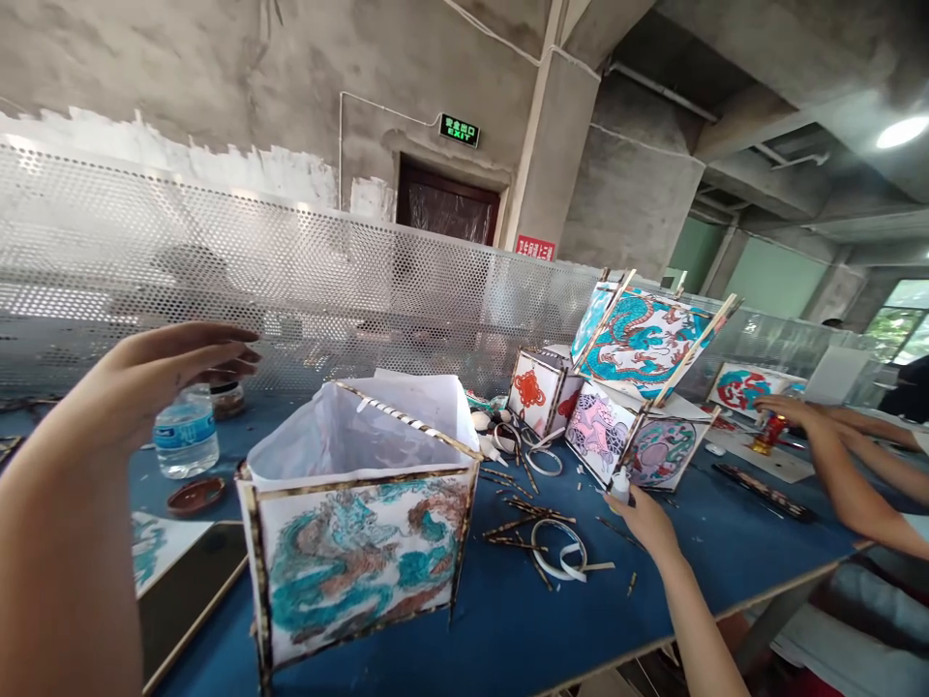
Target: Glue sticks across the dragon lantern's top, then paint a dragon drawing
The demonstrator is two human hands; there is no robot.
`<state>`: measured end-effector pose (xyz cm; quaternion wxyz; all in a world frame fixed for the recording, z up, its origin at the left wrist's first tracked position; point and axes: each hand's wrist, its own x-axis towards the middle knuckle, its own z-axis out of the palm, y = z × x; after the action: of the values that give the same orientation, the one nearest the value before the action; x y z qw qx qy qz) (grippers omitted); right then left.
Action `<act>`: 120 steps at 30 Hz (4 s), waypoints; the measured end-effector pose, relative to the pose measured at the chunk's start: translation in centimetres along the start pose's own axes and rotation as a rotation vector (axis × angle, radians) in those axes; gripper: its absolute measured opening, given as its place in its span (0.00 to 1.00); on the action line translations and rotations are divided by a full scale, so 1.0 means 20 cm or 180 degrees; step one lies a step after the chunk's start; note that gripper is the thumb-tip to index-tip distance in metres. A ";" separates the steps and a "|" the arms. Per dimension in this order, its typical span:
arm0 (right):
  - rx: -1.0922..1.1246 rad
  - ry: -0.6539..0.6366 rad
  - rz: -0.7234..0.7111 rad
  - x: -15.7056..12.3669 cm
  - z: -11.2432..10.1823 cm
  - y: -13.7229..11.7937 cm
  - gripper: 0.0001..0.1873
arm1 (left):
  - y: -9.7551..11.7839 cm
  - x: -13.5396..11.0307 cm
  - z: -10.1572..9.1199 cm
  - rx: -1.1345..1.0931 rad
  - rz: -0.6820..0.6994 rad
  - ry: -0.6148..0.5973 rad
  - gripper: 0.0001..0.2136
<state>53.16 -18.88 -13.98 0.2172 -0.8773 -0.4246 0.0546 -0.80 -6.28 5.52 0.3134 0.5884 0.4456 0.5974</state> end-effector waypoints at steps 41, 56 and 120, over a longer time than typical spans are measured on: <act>0.4232 -0.0285 -0.2884 -0.51 -0.52 -1.16 0.10 | 0.41 -0.21 0.42 0.2426 0.1937 -0.4377 0.21; 0.4549 -0.0376 -0.2770 -0.48 -0.52 -1.21 0.09 | 0.38 -0.14 0.39 0.2113 0.1481 -0.4303 0.18; 0.4436 -0.0963 -0.2832 -0.41 -0.53 -1.19 0.08 | 0.40 -0.15 0.39 0.2223 0.1316 -0.4238 0.18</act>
<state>33.78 -15.74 4.96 0.6513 -0.2764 -0.6245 0.3306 8.32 -11.04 10.83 0.1938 0.9589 0.2071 -0.0102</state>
